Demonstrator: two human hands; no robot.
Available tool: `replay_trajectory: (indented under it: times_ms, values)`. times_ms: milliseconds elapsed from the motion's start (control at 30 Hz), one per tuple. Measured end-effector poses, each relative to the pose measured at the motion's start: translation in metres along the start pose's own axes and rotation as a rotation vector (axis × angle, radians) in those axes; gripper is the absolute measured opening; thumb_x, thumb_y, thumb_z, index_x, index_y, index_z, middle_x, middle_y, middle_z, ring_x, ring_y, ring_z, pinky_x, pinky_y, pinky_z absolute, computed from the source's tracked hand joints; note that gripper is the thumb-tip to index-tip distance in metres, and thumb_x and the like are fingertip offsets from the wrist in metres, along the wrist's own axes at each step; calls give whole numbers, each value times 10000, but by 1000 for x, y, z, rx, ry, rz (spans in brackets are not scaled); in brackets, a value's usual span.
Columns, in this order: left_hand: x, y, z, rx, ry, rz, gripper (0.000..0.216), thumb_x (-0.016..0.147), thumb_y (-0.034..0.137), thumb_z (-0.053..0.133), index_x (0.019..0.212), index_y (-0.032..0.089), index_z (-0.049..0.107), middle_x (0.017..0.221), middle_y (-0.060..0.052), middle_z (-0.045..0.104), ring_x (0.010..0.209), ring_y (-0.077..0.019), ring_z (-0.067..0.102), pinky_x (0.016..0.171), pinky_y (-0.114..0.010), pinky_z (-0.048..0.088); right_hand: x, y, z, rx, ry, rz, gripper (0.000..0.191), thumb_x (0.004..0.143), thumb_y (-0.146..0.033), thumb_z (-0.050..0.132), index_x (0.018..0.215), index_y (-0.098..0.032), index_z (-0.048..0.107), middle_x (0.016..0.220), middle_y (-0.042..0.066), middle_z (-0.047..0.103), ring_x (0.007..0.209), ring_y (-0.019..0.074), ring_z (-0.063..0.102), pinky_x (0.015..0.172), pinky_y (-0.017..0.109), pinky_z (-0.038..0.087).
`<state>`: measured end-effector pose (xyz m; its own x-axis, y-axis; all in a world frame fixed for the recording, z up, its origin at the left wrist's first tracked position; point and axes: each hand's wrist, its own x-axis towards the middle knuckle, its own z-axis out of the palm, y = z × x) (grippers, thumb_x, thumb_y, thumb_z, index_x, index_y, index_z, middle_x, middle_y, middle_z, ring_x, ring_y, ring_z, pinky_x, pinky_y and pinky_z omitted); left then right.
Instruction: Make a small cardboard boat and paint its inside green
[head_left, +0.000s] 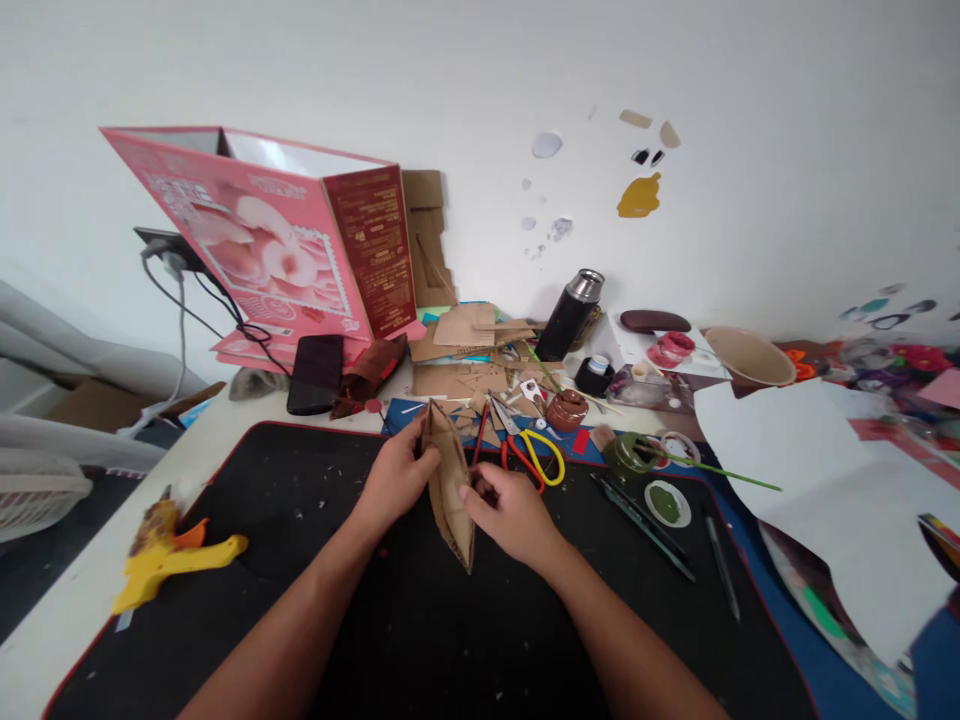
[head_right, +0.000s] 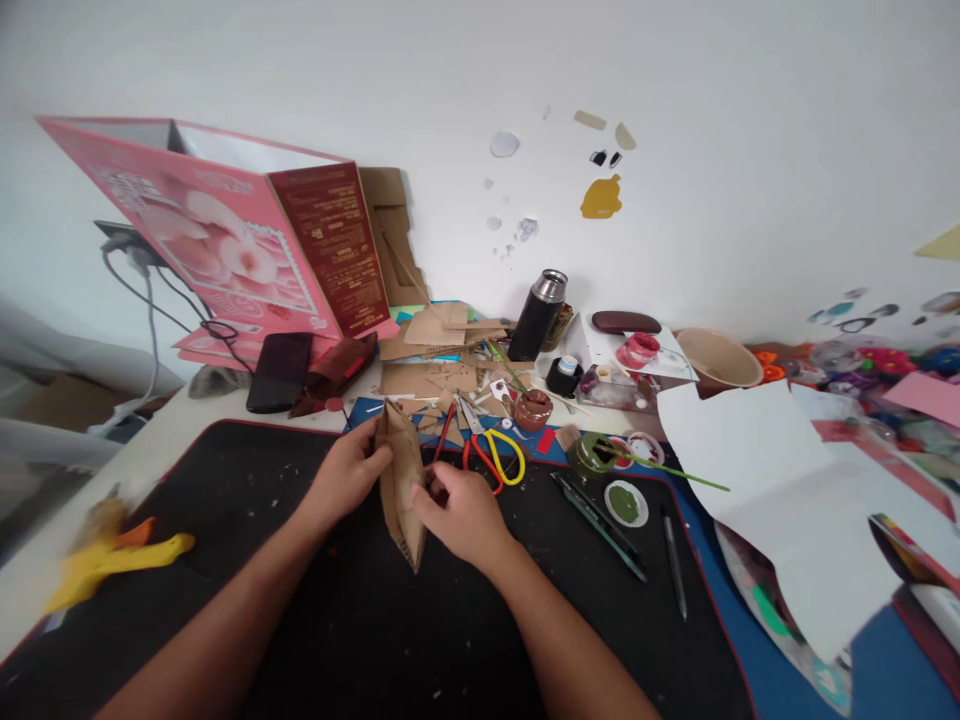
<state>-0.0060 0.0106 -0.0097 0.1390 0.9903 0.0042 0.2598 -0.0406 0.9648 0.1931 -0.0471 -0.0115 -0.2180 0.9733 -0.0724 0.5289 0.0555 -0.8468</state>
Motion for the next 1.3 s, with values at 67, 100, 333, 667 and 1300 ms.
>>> replay_trajectory:
  times_ms: [67,100,333,667,1300]
  values:
    - [0,0,-1,-18,-21,6,603,734,325,553,1290,151,709,1217,-107,807,1146,-322,741,1064,-453,561,0,0,0,-2,4,5,178,984,-351,672,882,-205,684,680,-21,638,605,145,553,594,261,365]
    - [0,0,-1,-23,-40,8,649,725,316,562,1337,147,695,1251,-116,801,1183,-332,733,1084,-464,554,0,0,0,-4,7,5,184,985,-351,672,873,-205,682,679,-20,641,604,145,554,594,262,364]
    - [-1,-3,-7,27,-114,1,678,709,271,585,1372,150,662,1229,-110,800,1059,-308,746,1002,-455,597,0,-1,0,-27,2,14,185,979,-337,691,843,-211,672,679,-21,656,610,147,573,603,263,371]
    - [-2,-4,-6,37,-107,15,501,728,261,593,1211,172,692,1067,-74,805,966,-287,765,876,-402,615,0,-1,0,-22,-9,2,147,957,-316,697,855,-216,662,688,-24,656,612,145,580,604,257,385]
    - [-3,-1,3,290,102,5,181,903,351,499,855,233,627,678,19,606,635,-186,540,654,-303,410,-1,-5,0,-30,-17,-17,247,973,-350,662,768,-226,604,627,-24,593,579,149,514,582,273,331]
